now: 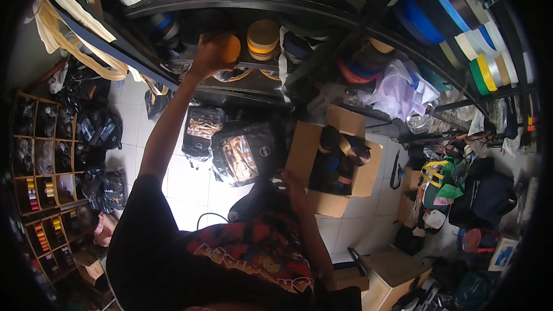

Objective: The person sorts and organizes several rolls of colored ribbon, placing them onto shelves one at a time.

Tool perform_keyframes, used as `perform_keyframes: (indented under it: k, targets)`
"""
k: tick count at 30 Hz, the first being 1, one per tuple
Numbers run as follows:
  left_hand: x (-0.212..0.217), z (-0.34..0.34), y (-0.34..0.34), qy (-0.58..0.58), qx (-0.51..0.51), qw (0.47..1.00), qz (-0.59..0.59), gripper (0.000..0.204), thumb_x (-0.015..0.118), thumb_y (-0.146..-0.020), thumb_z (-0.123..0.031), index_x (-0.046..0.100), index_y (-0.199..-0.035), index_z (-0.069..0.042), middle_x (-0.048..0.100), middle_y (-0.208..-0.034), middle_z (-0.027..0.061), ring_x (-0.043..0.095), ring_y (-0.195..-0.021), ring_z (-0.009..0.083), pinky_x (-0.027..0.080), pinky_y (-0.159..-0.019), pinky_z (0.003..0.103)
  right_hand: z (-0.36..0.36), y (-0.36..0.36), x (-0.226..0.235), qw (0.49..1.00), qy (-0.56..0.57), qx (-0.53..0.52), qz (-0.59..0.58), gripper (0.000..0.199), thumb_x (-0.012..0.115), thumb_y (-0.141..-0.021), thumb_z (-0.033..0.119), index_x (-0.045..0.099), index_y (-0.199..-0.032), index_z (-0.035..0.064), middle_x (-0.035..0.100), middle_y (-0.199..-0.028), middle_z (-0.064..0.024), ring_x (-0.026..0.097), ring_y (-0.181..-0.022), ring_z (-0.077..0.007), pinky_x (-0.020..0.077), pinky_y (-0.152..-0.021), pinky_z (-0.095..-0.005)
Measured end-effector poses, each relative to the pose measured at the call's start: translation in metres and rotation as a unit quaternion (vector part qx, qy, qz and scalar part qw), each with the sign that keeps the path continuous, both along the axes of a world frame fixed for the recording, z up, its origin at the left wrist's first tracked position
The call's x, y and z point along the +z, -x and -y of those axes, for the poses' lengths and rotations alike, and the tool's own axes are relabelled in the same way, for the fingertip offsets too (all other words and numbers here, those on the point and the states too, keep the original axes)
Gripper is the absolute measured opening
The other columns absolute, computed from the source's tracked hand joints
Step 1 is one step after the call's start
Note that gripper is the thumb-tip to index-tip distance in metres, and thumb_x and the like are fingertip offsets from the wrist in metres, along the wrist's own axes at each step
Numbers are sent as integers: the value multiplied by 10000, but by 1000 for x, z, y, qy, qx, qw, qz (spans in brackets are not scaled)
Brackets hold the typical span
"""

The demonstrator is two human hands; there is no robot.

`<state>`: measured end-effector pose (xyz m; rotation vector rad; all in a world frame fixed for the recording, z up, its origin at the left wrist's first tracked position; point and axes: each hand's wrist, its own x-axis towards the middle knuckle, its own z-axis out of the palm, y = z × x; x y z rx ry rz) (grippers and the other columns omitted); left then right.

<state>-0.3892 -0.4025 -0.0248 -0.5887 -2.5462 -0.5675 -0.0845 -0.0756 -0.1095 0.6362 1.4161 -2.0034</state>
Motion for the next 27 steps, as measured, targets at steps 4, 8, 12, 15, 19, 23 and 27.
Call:
perform_keyframes:
  k: [4, 8, 12, 15, 19, 23, 27]
  targets:
    - [16, 33, 9, -17, 14, 999, -38, 818, 881, -468, -367, 601, -1185, -91, 645, -1087, 113, 553, -1104, 323, 329, -1023, 428, -3, -4, -10, 1000, -1, -4, -7, 464, 569, -931, 390, 537, -1240, 46, 635, -1087, -81, 630, -884, -168, 510, -786, -324]
    - [21, 65, 45, 66, 114, 991, 21, 781, 858, -516, -410, 600, -1188, -108, 649, -1103, 112, 557, -1089, 348, 354, -1011, 453, 1, -3, -4, 1000, 0, 8, -2, 462, 565, -931, 392, 541, -1236, 46, 635, -1087, -82, 628, -879, -165, 510, -791, -325]
    - [9, 66, 57, 13, 124, 992, 26, 795, 855, -534, -423, 584, -1217, -120, 641, -1133, 117, 536, -1120, 365, 356, -1012, 470, 1, 2, -6, 1000, -1, 13, 5, 459, 568, -929, 386, 544, -1228, 38, 635, -1078, -82, 623, -876, -164, 509, -797, -327]
    - [9, 52, 50, 16, 97, 995, 32, 829, 869, -518, -392, 571, -1240, -111, 632, -1158, 116, 519, -1151, 364, 339, -1032, 452, -1, 2, -8, 1000, -4, 4, 5, 459, 569, -929, 384, 547, -1223, 32, 634, -1078, -84, 623, -882, -165, 510, -797, -330]
    - [4, 29, 47, -47, 19, 997, 52, 876, 891, -468, -334, 571, -1249, -99, 621, -1182, 118, 512, -1171, 350, 311, -1057, 415, -2, 0, -10, 1000, -2, 1, 11, 457, 566, -932, 384, 551, -1215, 25, 633, -1086, -87, 625, -892, -166, 509, -797, -331]
    - [3, 15, 41, 60, -24, 997, 46, 895, 881, -424, -268, 576, -1248, -95, 603, -1212, 124, 478, -1220, 318, 289, -1091, 419, 7, 5, 4, 999, -29, 15, 1, 456, 563, -932, 388, 557, -1212, 28, 636, -1068, -81, 623, -888, -164, 502, -791, -318]
    - [5, 1, 38, 105, -23, 993, 42, 905, 882, -419, -242, 575, -1258, -101, 583, -1247, 117, 453, -1247, 314, 279, -1105, 432, 16, 41, 3, 981, -130, 94, -108, 388, 601, -932, 299, 564, -1209, 30, 643, -1041, -82, 626, -906, -172, 493, -802, -303]
